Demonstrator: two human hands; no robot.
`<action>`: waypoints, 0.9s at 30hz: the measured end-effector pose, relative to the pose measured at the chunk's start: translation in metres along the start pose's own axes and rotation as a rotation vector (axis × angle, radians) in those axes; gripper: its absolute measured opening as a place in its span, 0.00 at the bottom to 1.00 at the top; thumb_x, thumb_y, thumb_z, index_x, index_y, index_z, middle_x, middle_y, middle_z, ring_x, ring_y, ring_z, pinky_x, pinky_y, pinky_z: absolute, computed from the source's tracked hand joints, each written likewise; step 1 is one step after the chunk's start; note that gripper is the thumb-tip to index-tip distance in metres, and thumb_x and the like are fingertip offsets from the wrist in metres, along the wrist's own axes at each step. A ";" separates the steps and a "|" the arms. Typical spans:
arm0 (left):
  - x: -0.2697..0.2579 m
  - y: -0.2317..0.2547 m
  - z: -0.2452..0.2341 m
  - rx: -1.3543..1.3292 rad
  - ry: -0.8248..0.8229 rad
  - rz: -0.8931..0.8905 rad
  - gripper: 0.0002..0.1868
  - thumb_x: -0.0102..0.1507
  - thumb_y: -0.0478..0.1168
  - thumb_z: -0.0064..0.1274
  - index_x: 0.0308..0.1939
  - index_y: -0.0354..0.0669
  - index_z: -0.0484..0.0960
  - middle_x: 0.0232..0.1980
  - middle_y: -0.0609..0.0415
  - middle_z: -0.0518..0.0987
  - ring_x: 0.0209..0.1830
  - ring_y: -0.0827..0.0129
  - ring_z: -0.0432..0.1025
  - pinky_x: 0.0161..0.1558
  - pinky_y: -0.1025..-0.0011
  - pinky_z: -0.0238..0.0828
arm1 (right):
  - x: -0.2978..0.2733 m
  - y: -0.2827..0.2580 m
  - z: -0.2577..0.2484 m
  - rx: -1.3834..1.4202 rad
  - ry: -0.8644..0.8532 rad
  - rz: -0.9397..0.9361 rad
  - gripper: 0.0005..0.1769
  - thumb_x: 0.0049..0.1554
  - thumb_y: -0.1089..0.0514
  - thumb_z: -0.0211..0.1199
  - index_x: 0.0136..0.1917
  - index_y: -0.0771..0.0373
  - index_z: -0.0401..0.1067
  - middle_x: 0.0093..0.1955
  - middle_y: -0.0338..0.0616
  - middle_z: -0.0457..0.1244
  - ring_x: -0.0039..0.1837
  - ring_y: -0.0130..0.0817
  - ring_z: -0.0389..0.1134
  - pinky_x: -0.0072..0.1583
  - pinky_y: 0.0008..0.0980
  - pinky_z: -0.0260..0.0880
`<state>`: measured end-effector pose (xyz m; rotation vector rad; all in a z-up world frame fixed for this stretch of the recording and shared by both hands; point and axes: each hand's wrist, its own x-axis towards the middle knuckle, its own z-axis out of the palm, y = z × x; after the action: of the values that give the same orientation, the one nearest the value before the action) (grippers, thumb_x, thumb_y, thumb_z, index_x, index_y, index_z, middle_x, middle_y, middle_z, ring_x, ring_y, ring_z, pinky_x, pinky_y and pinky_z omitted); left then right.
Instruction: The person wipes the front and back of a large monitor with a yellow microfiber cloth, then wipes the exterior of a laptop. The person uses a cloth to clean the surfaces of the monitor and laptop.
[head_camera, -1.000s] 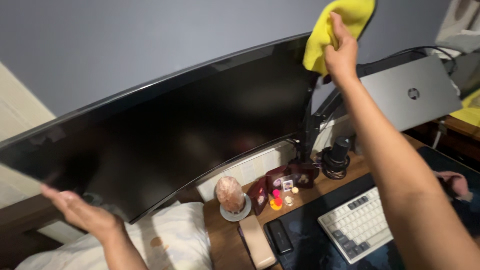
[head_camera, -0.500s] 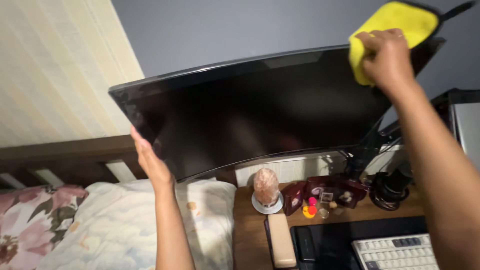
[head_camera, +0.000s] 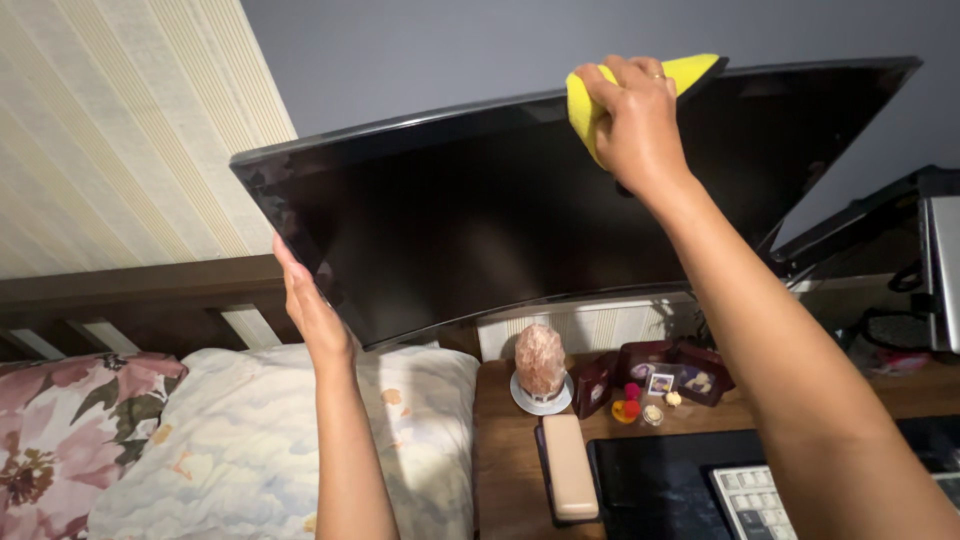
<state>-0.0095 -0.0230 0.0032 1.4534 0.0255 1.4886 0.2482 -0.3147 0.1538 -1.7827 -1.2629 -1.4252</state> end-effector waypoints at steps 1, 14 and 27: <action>0.000 -0.001 -0.001 0.011 0.003 -0.003 0.36 0.77 0.53 0.29 0.81 0.30 0.49 0.85 0.42 0.49 0.87 0.58 0.43 0.82 0.63 0.35 | -0.001 -0.001 -0.001 0.006 -0.003 0.001 0.27 0.53 0.74 0.60 0.64 0.61 0.77 0.58 0.51 0.67 0.62 0.57 0.64 0.61 0.51 0.64; -0.004 0.012 0.000 -0.046 0.013 -0.010 0.35 0.78 0.53 0.29 0.81 0.29 0.49 0.86 0.42 0.48 0.88 0.59 0.42 0.84 0.64 0.34 | -0.007 0.010 0.000 0.087 -0.060 0.063 0.33 0.50 0.75 0.60 0.68 0.60 0.74 0.66 0.52 0.64 0.69 0.57 0.62 0.64 0.54 0.64; -0.038 0.064 0.011 -0.054 0.086 -0.058 0.36 0.78 0.55 0.33 0.82 0.34 0.51 0.86 0.44 0.50 0.87 0.58 0.47 0.83 0.64 0.39 | -0.012 0.011 -0.031 0.147 -0.142 0.075 0.33 0.52 0.77 0.59 0.69 0.59 0.72 0.68 0.51 0.64 0.71 0.57 0.62 0.69 0.50 0.65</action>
<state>-0.0492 -0.0845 0.0182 1.3343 0.0781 1.4925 0.2441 -0.3493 0.1541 -1.8369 -1.3213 -1.1511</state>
